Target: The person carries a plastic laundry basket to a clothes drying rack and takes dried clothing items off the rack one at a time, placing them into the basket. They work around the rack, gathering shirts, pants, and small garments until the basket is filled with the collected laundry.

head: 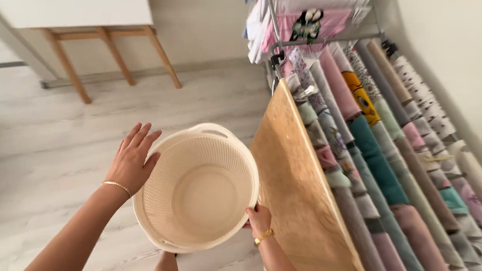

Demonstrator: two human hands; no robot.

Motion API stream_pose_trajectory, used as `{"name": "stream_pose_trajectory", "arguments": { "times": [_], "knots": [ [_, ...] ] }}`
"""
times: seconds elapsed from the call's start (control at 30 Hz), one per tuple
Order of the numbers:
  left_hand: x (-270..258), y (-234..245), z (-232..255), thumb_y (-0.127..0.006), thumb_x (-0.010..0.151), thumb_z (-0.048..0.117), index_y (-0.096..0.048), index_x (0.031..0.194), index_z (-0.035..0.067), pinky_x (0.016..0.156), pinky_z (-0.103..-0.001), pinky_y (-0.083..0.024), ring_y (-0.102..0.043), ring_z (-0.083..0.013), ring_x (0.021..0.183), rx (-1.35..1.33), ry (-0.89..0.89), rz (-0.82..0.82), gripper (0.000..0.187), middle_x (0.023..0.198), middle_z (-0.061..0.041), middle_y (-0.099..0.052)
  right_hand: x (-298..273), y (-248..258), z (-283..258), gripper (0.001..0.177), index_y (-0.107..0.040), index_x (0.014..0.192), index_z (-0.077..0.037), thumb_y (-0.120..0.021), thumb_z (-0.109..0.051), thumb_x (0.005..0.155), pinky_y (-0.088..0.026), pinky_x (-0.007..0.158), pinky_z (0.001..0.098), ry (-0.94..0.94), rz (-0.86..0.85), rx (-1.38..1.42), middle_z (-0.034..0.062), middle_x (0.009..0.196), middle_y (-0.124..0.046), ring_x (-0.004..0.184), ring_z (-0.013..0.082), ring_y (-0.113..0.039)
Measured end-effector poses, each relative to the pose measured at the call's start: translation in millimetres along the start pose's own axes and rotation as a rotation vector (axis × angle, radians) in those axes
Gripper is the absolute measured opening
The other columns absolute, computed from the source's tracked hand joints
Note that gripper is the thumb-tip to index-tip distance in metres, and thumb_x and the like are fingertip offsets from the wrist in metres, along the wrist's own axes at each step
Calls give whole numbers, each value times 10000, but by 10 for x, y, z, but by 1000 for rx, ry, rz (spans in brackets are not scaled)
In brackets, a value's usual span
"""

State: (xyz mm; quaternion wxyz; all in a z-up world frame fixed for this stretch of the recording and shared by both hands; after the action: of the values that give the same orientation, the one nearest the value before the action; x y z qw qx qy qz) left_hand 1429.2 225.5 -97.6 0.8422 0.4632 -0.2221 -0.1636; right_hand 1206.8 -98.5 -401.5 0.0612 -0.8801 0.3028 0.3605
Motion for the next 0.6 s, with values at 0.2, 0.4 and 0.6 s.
{"name": "stream_pose_trajectory", "arguments": {
  "times": [0.2,0.4,0.6],
  "knots": [
    [1227,-743,-827,-606,913,123,-555,1406,169,1168,-598,-255,-244,-321,1529,-43,59,-170,498,1601,-99,-386,1097,-631,149,344,-685,1179,47,-631,-42,852,-667,617,474,-110,140,99,158,1053,-747,802,304,-777],
    [1902,-1399,-1396,-591,924,81,-590,1356,178,1188,-596,-281,-284,-321,1538,-89,62,-124,442,1592,-89,-426,2440,-1047,664,355,-663,1227,24,-656,-68,884,-684,673,472,-347,253,78,170,1070,-738,834,295,-761],
    [2169,-2002,-1582,-574,933,75,-590,1365,165,1188,-616,-275,-294,-337,1531,-128,56,-71,441,1596,-100,-416,3705,-1383,1450,288,-660,1147,91,-677,7,872,-627,688,551,-417,293,276,252,1013,-654,799,413,-747]
  ]
}}
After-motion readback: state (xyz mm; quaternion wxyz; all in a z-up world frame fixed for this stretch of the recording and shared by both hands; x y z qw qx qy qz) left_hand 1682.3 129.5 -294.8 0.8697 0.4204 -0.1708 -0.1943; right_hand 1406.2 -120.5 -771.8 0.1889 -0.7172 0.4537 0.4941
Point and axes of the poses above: each hand's wrist, its own x-axis towards the middle knuckle, its own y-axis out of the back of the hand, z = x × y, the point moved 7 cm from there along x, towards the middle knuckle
